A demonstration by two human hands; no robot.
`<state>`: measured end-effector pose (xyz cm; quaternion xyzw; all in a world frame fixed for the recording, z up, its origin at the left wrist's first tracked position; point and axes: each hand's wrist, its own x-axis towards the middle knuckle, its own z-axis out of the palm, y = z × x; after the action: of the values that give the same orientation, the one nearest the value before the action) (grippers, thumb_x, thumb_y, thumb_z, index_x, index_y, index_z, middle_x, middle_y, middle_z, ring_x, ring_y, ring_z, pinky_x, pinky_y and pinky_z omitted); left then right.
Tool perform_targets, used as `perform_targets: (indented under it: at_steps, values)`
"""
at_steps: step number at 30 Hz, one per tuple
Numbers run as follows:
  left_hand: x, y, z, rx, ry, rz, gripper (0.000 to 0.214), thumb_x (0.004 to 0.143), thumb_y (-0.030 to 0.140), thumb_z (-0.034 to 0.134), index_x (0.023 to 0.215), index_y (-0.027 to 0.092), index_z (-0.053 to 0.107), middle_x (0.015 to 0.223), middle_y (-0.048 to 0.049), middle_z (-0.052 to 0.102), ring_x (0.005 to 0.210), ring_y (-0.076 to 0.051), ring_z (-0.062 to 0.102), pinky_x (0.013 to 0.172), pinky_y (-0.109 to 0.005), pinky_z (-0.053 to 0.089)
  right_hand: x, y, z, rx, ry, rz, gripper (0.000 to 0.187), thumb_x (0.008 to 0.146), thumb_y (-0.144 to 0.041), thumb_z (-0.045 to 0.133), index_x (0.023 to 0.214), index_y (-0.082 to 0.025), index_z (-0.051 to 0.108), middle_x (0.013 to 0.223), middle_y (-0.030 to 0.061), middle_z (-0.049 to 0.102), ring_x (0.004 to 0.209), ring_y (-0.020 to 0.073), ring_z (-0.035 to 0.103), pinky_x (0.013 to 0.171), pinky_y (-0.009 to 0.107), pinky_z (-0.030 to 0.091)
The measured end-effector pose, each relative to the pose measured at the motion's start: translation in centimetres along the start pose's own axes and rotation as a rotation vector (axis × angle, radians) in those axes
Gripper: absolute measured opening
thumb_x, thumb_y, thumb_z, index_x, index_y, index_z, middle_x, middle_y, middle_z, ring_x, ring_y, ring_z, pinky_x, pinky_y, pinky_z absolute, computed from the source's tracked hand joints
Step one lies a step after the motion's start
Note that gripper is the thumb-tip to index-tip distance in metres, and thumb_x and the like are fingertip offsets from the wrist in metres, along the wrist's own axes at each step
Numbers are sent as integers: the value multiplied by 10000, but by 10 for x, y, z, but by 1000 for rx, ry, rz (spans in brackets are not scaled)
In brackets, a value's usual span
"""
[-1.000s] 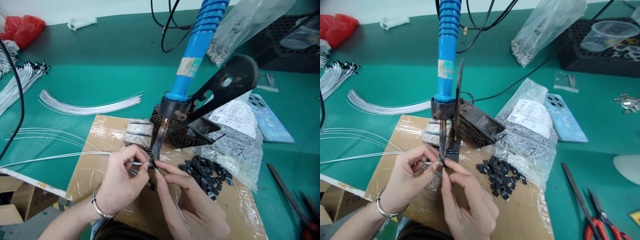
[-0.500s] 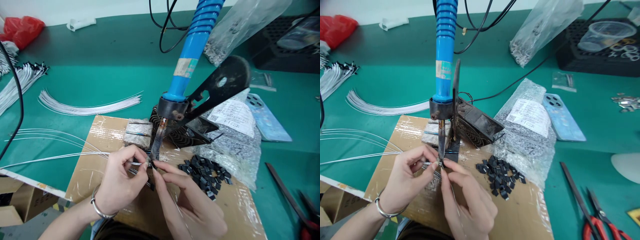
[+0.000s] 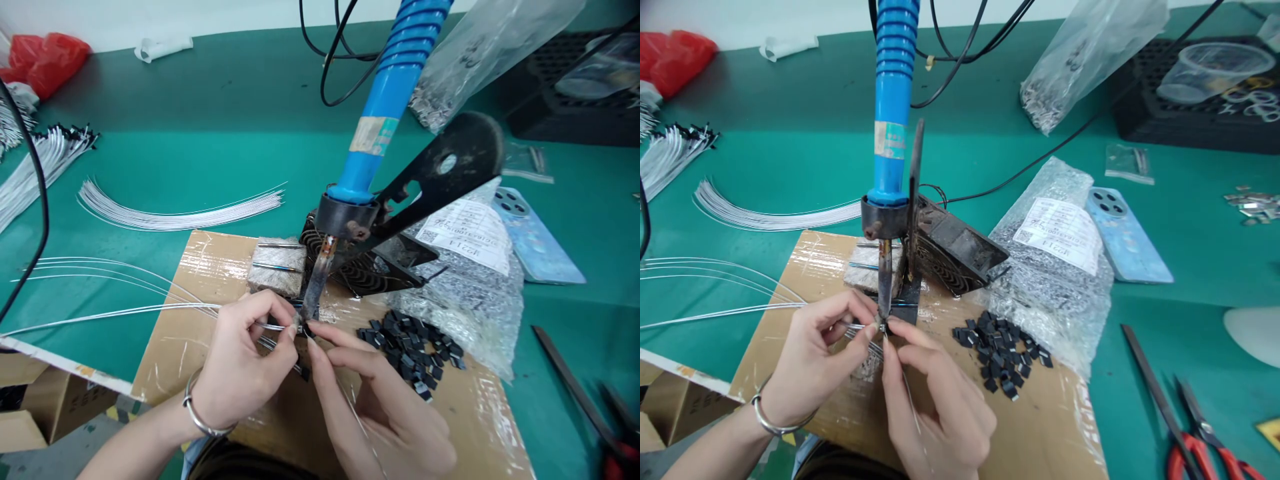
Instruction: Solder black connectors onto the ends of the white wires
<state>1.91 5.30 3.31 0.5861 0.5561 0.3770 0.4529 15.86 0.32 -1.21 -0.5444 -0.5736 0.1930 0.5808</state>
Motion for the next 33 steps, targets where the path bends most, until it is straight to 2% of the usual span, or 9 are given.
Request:
perform_targets:
  at_steps: [8,11,13,15,17,20,27,31,33]
  values:
    - [-3,-8,0,48,-39,-42,111,815,129,622,724,194,614,785,-28,709,597,-129,501,540,-252,363,-1,-2,-3,11,-65,125,170,924,-92,747,842,-225,681,996,45,848,897,185,830,855,266,640]
    - [-5,-14,-3,78,-58,-52,116,826,132,626,734,200,605,799,-35,716,617,-144,542,544,-261,373,1,3,-15,-84,62,230,76,929,-212,789,915,-218,714,880,32,809,762,165,781,723,237,617]
    - [-7,-20,-6,122,-72,-40,116,844,132,628,751,201,614,821,-43,736,625,-153,574,557,-271,397,1,13,-33,-127,186,374,135,939,-304,799,1019,-210,743,727,-16,716,593,120,670,561,196,536]
    - [-9,-25,-9,188,-98,-10,119,869,122,631,779,199,647,837,-49,758,632,-161,601,592,-286,438,-2,31,-59,-36,312,476,221,947,-380,789,835,-193,751,641,-13,639,552,125,602,523,224,501]
    - [-12,-29,-12,244,-129,53,147,889,98,635,792,196,687,842,-53,772,699,-184,654,681,-314,501,-8,53,-88,237,279,573,354,968,-501,704,834,-187,798,682,36,696,535,181,646,470,293,545]
    - [-17,-31,-16,287,-126,171,193,912,69,637,840,193,767,902,-79,794,877,-235,716,817,-361,551,-19,82,-116,309,161,671,593,1036,-615,482,947,-170,865,829,144,821,609,259,767,516,359,654]
    - [-12,-32,-38,504,46,339,176,968,111,642,936,219,778,924,-76,818,871,-255,725,821,-399,559,-11,59,-75,183,258,507,370,976,-558,673,831,-220,715,530,-24,621,449,179,656,473,293,616]
    - [33,-48,-71,1008,180,503,175,993,143,600,1016,210,761,1006,-119,818,932,-316,705,829,-445,518,-2,56,-70,320,258,397,478,897,-466,786,520,-218,629,492,-21,511,443,141,521,420,271,517]
    - [67,-60,-86,1081,180,516,216,1005,142,569,1092,180,762,1111,-178,799,1020,-365,671,864,-485,501,-4,68,-80,401,211,388,547,932,-651,645,686,-195,818,564,64,700,484,227,666,442,364,578]
